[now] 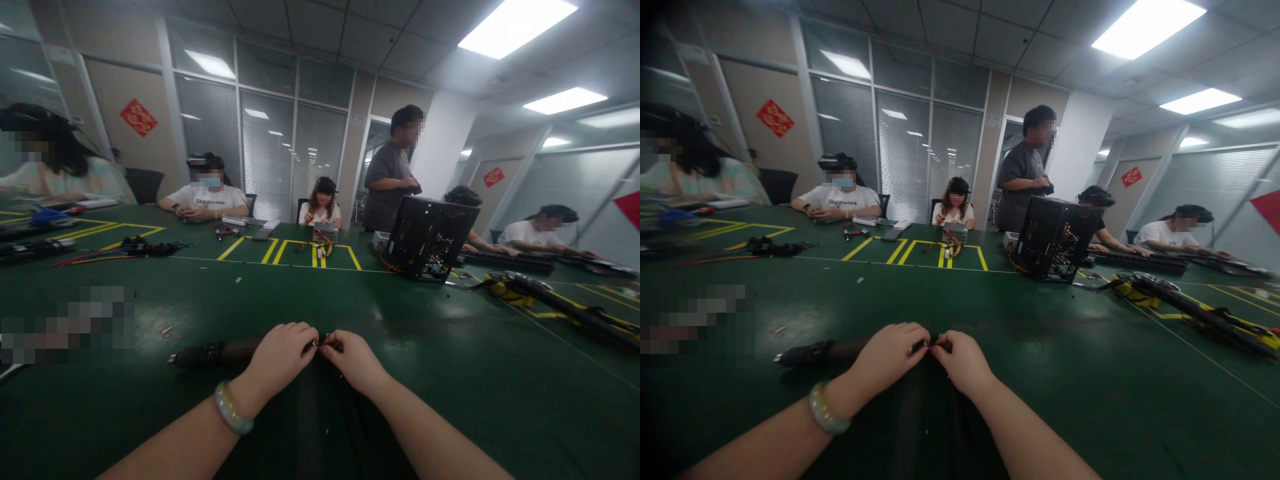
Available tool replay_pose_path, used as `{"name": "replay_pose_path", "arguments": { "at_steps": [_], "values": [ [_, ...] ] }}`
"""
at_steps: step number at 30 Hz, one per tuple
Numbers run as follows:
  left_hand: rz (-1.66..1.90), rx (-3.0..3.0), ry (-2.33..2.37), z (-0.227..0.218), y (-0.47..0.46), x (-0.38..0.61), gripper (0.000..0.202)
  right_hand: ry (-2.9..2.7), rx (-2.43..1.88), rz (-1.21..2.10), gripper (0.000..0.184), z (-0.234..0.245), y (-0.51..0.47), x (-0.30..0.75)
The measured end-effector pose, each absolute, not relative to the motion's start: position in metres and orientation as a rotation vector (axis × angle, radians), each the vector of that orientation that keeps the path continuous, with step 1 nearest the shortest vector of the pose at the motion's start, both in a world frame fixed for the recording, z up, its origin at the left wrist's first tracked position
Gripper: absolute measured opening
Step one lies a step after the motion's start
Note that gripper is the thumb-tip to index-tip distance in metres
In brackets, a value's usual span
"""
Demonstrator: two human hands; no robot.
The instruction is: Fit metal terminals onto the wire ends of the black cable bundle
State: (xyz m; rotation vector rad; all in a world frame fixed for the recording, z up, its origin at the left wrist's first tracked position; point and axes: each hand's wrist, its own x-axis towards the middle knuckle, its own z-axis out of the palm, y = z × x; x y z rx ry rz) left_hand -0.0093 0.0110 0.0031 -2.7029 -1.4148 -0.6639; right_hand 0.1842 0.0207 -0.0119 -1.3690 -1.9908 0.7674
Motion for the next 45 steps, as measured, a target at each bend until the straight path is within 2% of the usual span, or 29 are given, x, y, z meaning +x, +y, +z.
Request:
{"name": "replay_pose_path", "arguments": {
  "at_steps": [9, 21, 28, 34, 41, 45],
  "values": [
    [-0.611, -2.700, -1.438, 0.004, 0.011, -0.008, 0.009, -1.865, -1.296, 0.766, 0.012, -0.025, 0.028, 0.182],
    [-0.693, -2.738, -1.442, 0.006, 0.008, -0.010, 0.009, -1.962, -1.236, 0.879, 0.012, -0.028, 0.034, 0.190],
    [-0.720, -2.722, -1.463, 0.004, 0.008, -0.011, 0.016, -1.962, -1.219, 0.908, 0.013, -0.027, 0.034, 0.191],
    [-0.745, -2.733, -1.423, 0.002, 0.009, -0.011, 0.010, -1.972, -1.212, 0.915, 0.011, -0.024, 0.034, 0.191],
    [-0.769, -2.737, -1.409, 0.001, 0.009, -0.012, 0.018, -1.972, -1.232, 0.919, 0.009, -0.023, 0.033, 0.190],
    [-0.759, -2.692, -1.504, 0.001, 0.009, -0.011, 0.013, -1.984, -1.258, 0.911, 0.010, -0.019, 0.031, 0.190]
  ]
}}
